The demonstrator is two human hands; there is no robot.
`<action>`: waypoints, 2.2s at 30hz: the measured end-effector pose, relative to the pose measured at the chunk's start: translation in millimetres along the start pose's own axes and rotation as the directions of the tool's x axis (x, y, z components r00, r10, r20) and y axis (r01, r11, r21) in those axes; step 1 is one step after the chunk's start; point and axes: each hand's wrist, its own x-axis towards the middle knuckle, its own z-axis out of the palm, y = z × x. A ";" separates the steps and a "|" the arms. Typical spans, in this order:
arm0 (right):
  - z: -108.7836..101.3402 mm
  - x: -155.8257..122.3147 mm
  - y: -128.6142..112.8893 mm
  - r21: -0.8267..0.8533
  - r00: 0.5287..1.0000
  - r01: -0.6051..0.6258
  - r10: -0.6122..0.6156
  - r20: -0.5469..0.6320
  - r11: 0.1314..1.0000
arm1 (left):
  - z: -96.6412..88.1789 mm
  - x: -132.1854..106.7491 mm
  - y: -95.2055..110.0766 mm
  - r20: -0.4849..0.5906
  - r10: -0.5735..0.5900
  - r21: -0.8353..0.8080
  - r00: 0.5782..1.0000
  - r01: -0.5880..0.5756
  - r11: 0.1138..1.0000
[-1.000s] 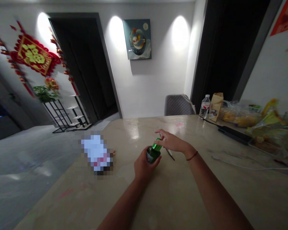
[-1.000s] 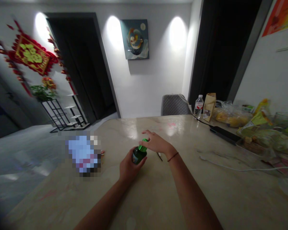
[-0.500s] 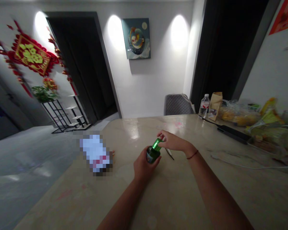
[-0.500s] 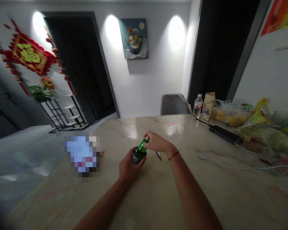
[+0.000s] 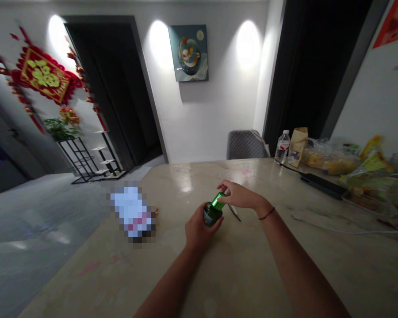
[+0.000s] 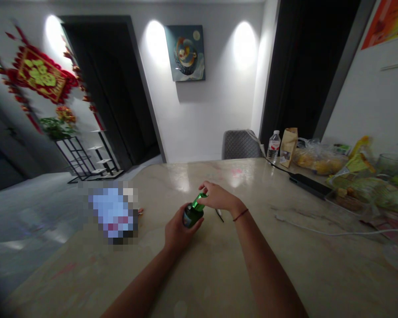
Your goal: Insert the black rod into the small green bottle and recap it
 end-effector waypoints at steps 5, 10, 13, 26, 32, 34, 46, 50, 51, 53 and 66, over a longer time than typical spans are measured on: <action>-4.3 -2.0 0.9 0.082 0.990 0.117 -0.123 0.070 0.990 | 0.4 0.4 -0.8 0.005 -0.013 0.019 1.000 0.013 1.000; -5.7 -4.4 -1.7 0.146 0.989 0.093 -0.108 0.103 0.985 | 0.7 0.7 -0.1 -0.002 -0.027 0.017 1.000 0.027 1.000; -4.3 -5.0 -6.6 0.028 1.000 -0.014 0.013 0.018 1.000 | 1.4 0.5 -0.6 -0.017 -0.008 0.009 1.000 0.008 1.000; -4.0 -5.8 -7.6 -0.028 1.000 0.028 -0.029 -0.007 0.999 | -0.1 0.3 0.2 -0.015 -0.021 0.006 1.000 0.021 1.000; -2.4 -3.1 -6.4 -0.033 0.999 -0.032 0.031 -0.030 0.999 | -0.3 0.2 0.7 -0.010 -0.026 0.010 1.000 0.026 1.000; -2.5 -3.2 -7.4 -0.028 1.000 -0.010 0.009 -0.030 1.000 | -0.2 0.0 0.7 -0.009 -0.021 0.007 1.000 0.021 1.000; -0.3 -0.3 -1.0 0.048 0.999 -0.036 0.035 0.033 0.998 | 0.3 0.1 0.7 -0.005 -0.025 0.011 1.000 0.025 1.000; -2.0 -1.2 -0.3 0.095 1.000 -0.018 0.018 0.000 0.995 | 0.2 0.2 1.0 -0.021 -0.027 0.001 0.999 0.027 1.000; -2.3 -1.3 -0.5 0.104 1.000 -0.026 0.026 -0.001 0.994 | 0.4 0.2 0.8 -0.026 -0.023 0.001 0.999 0.023 1.000; -2.5 -1.2 -1.2 0.123 0.999 -0.041 0.041 0.006 0.992 | 0.9 0.3 0.1 -0.029 -0.013 0.005 0.999 0.014 1.000; -6.2 -1.5 -3.2 0.107 0.999 -0.038 0.035 0.028 0.994 | 1.2 1.3 -2.0 -0.032 0.028 0.026 0.999 -0.027 0.999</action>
